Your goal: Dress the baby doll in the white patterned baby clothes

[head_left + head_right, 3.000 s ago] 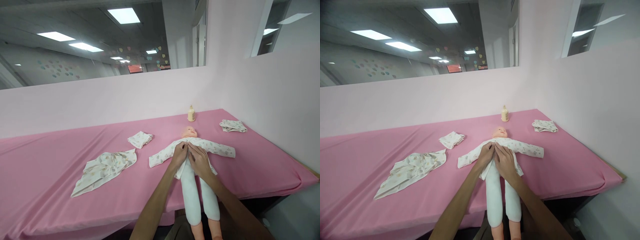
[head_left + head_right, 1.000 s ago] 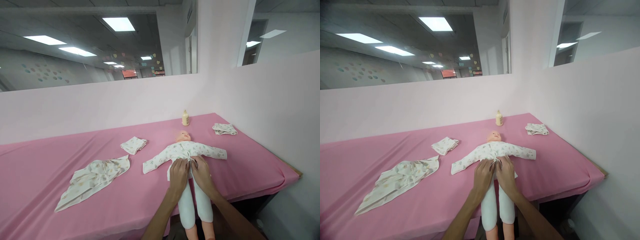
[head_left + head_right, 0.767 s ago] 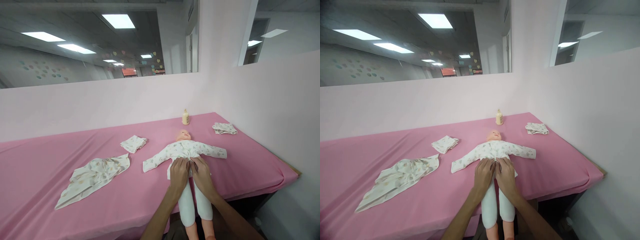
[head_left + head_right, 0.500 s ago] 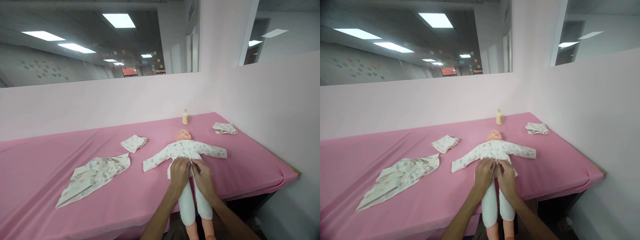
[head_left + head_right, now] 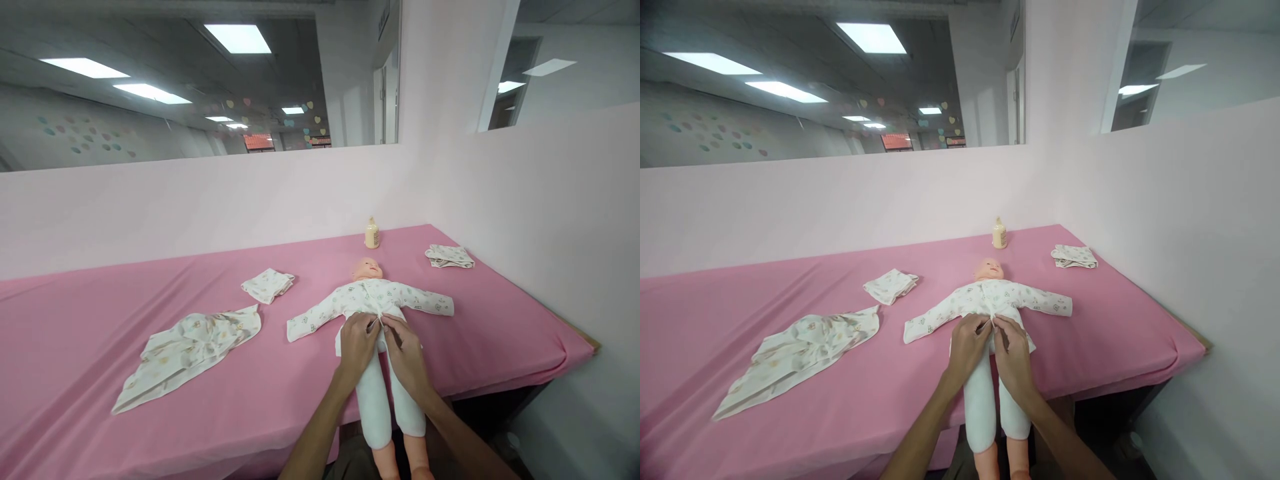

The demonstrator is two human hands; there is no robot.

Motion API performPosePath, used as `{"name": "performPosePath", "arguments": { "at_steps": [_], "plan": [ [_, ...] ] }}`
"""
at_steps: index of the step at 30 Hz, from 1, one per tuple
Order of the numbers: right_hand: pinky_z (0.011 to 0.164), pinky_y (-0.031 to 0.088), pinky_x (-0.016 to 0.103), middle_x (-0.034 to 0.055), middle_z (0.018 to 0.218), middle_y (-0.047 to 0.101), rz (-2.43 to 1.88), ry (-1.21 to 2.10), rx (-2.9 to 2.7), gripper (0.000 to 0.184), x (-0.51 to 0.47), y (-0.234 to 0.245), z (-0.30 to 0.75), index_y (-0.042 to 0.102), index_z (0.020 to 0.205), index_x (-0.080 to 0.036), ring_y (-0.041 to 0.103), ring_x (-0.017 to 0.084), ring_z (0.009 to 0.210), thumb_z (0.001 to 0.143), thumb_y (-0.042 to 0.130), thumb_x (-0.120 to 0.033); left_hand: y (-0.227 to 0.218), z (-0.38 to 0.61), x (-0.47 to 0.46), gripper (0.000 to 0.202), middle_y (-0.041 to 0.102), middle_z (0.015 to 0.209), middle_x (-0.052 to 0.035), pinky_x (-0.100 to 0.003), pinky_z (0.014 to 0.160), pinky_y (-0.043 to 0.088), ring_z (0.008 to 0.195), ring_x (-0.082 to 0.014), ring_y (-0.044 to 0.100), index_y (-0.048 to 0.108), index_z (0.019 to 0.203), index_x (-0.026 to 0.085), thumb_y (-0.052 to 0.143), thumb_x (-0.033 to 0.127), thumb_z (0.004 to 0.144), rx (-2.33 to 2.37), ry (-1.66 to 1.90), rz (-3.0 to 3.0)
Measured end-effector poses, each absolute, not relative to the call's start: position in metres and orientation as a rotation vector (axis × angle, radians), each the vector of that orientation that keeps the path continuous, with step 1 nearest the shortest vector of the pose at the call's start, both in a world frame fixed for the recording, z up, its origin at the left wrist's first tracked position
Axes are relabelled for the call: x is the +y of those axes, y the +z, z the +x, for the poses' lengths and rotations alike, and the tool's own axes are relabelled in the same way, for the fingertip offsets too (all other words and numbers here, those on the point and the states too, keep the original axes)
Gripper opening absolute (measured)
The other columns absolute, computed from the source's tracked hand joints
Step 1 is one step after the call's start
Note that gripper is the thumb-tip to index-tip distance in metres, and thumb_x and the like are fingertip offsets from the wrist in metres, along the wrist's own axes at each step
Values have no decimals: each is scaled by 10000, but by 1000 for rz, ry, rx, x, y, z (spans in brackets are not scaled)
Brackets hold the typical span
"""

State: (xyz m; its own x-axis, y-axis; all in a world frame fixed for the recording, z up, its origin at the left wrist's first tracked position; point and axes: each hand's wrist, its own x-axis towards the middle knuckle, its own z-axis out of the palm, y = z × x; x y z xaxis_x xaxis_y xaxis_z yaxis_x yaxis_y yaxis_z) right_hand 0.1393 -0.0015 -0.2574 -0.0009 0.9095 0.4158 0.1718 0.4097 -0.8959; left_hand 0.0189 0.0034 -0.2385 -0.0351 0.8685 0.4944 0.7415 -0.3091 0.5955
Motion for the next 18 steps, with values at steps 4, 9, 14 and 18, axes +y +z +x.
{"name": "performPosePath", "arguments": {
  "at_steps": [4,9,14,18],
  "plan": [
    [1027,449,482,115,1196,664,-1046,788,-1462,334,-2,-258,139,680,1125,-183,591,260,1137,912,485,-351,-239,19,3,318,654,711,-13,-287,657,379,693,-155,541,628,708,192,437,312,932,1742,1307,2027],
    [1035,445,462,110,1210,655,-1038,842,-1434,345,-3,-255,138,674,1128,-184,585,252,1150,901,498,-375,-241,20,2,301,691,795,-21,-296,700,409,761,-162,579,659,773,193,440,313,942,1728,1373,2015],
    [1004,476,443,111,1190,661,-1042,951,-1355,347,-2,-252,140,668,1118,-175,611,252,1111,880,529,-385,-245,20,2,298,690,819,-38,-310,719,408,781,-172,572,668,819,183,418,271,956,1718,1384,2100],
    [981,491,444,109,1175,667,-1026,926,-1366,319,-2,-251,140,680,1093,-184,621,254,1089,881,531,-370,-245,19,2,280,684,804,-35,-309,708,402,766,-174,566,681,842,192,431,260,950,1705,1353,2144]
  ]
}}
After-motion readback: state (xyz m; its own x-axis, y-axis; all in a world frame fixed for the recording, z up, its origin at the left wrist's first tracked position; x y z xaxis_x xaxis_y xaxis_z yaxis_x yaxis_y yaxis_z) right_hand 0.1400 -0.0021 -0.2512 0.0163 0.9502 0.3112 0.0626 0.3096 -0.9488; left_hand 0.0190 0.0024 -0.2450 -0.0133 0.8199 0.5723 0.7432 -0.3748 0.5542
